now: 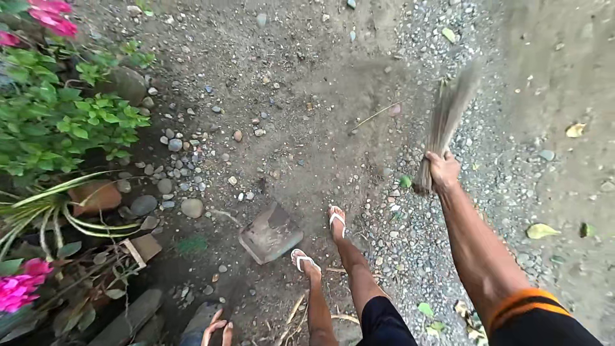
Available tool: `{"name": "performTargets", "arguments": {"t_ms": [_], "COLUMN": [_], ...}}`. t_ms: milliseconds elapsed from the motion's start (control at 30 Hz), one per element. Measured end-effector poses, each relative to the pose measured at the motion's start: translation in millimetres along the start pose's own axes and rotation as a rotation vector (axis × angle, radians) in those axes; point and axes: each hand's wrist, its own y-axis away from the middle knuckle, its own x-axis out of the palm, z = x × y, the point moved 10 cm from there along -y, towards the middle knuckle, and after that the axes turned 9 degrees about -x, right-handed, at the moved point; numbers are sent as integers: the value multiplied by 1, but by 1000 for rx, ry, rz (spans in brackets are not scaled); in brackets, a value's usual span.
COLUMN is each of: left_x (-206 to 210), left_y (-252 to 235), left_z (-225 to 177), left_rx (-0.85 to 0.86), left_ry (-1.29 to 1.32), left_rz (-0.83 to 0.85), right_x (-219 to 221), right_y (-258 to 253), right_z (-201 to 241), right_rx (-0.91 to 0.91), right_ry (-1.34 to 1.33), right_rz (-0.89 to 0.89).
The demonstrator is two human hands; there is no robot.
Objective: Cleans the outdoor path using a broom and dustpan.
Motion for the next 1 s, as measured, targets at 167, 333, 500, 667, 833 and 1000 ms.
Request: {"name": "performTargets", "arguments": {"t_ms": [167, 333, 500, 667, 833, 1000], "left_x": [12, 16, -8, -8, 3, 4], "left_y": [-6, -20, -35, -46, -41, -56], "left_z": [-24, -38, -32, -36, -61, -69], "left_rx": [0, 7, -100, -109, -119, -217], "left_ry": [-25, -47, -26, -25, -29, -74], "left_rz": [-17, 18, 3, 16, -13, -4], "right_x": [45, 183, 77, -144, -180, -104], "right_y": [140, 150, 51, 27, 127, 202], "right_z": [-11, 18, -73, -123, -98, -99], "right_rx": [100, 95, 147, 264, 283, 418], "right_ry": [-314, -59, 144, 209, -128, -144], "right_rz": [449, 1003, 721, 44, -24, 187]}}
